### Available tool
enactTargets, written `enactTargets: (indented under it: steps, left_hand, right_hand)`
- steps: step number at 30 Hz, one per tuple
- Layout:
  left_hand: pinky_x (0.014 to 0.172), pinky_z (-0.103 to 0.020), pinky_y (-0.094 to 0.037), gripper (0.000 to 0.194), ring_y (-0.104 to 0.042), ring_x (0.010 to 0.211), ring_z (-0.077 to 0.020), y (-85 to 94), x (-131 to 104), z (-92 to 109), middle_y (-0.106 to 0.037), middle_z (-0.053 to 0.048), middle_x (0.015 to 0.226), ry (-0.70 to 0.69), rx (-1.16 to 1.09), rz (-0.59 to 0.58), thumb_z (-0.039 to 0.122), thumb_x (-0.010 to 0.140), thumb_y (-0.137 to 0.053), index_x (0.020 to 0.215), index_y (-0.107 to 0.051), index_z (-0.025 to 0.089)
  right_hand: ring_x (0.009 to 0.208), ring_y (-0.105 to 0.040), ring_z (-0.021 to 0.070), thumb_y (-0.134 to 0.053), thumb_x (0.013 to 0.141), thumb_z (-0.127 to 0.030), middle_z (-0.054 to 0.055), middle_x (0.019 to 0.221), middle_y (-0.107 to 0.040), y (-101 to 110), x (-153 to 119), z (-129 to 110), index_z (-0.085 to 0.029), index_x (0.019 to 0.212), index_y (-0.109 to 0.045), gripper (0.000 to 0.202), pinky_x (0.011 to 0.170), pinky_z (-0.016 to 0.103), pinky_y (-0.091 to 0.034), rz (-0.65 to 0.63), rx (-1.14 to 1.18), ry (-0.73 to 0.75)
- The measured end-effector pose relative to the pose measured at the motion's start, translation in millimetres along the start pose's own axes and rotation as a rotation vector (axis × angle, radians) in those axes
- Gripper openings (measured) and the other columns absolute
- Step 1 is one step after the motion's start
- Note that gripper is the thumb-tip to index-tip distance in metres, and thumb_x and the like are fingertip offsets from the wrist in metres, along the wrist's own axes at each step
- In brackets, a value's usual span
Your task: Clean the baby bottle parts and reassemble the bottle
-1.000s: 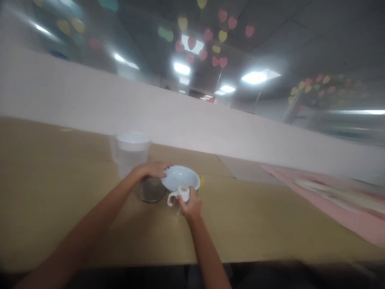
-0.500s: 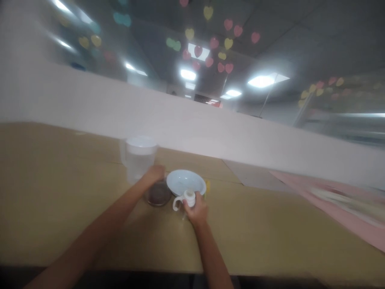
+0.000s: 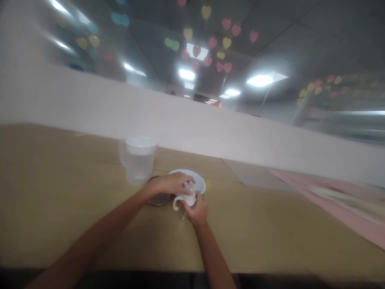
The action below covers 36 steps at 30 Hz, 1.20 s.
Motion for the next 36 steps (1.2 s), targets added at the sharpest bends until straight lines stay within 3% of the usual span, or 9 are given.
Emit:
enactTargets:
  steps: [13,25,32,36]
  left_hand:
    - [0.078,-0.024,-0.046,0.047,-0.064,0.097,-0.02,1.5,4.7,-9.9,-0.066,-0.008,0.115,0.005,-0.083,-0.005,0.031,0.074,-0.069,0.117,-0.059,0.018]
    - [0.076,-0.026,-0.047,0.06,-0.064,0.094,-0.0211,-9.5,23.7,-42.2,-0.07,-0.004,0.095,-0.027,-0.46,-0.069,0.04,0.056,-0.081,0.11,-0.063,0.019]
    - [0.072,-0.026,-0.046,0.055,-0.065,0.087,-0.0203,-6.7,18.5,-34.1,-0.071,-0.003,0.091,-0.02,-0.347,-0.097,0.037,0.062,-0.076,0.111,-0.06,0.02]
    - [0.08,-0.027,-0.047,0.066,-0.063,0.098,-0.0225,-1.3,11.0,-26.2,-0.067,-0.007,0.112,-0.032,-0.253,-0.105,0.041,0.063,-0.076,0.122,-0.054,0.021]
  right_hand:
    - [0.063,-0.063,0.0227,-0.053,0.078,-0.058,0.007,0.073,-0.066,0.2,1.2,-3.7,-0.018,0.1,-0.056,0.046,0.056,0.03,-0.046,0.021,0.045,0.0]
    - [0.062,-0.061,0.0217,-0.052,0.077,-0.063,0.006,0.071,-0.064,-1.8,0.0,-3.4,-0.018,0.097,-0.056,0.049,0.056,0.03,-0.044,0.008,0.041,-0.034]
    - [0.064,-0.061,0.0215,-0.051,0.079,-0.062,0.005,0.072,-0.063,-2.0,1.3,-3.8,-0.019,0.095,-0.055,0.047,0.057,0.03,-0.044,0.01,0.04,-0.017]
    - [0.061,-0.06,0.0211,-0.052,0.077,-0.064,0.005,0.071,-0.063,-3.0,1.3,-1.3,-0.018,0.097,-0.056,0.05,0.055,0.029,-0.044,0.008,0.045,-0.006]
Point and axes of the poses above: each hand's wrist, its own x-axis towards the middle knuckle, its own y-axis out of the back of the hand, z = x × y, the point moved 5 cm from there along x, towards the middle knuckle
